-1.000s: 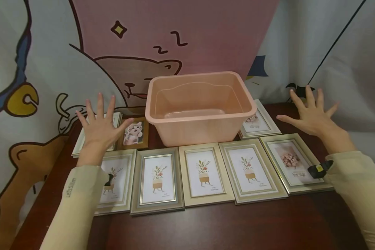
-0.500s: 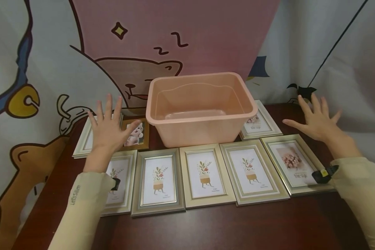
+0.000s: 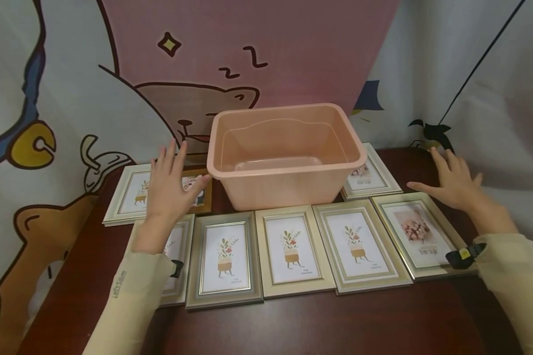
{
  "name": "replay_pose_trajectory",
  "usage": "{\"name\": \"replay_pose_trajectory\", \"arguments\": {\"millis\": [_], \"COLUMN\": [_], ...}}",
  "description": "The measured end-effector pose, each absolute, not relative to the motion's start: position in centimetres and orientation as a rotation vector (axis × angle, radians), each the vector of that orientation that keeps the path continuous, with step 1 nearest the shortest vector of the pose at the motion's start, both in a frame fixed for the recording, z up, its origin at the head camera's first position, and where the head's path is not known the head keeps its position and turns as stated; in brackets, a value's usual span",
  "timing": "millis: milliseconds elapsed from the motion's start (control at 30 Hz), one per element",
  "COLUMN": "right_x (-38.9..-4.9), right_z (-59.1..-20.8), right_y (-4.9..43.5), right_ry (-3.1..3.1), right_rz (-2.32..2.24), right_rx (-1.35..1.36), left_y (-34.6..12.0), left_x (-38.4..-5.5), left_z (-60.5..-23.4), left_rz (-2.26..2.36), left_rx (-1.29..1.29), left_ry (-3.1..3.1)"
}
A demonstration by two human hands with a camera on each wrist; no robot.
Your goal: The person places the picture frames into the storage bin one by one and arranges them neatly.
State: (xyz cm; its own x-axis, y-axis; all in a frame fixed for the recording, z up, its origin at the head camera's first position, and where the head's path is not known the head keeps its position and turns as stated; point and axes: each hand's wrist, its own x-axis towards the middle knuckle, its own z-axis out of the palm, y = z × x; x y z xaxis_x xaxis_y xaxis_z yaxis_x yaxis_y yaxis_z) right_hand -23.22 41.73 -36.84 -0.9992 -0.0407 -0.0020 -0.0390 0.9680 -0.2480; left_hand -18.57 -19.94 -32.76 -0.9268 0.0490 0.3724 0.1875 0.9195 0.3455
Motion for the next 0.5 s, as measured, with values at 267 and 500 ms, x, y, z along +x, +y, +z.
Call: {"name": "replay_pose_trajectory", "arguments": {"millis": [267, 500], "right_x": [-22.9, -22.5], "right_z": [-38.3, -38.8], "right_y": [42.6, 43.2], "right_ry": [3.073, 2.977], "right_rz": [-0.496, -0.590], "right_rx": [-0.118, -0.097], "left_y": [-18.7, -17.5], "left_x": [-18.4, -18.5], "left_z": [-33.6, -33.6], "left_rz": [-0.675, -0.773], "left_rx": [-0.194, -0.181], "left_ry": [-2.651, -2.620]}}
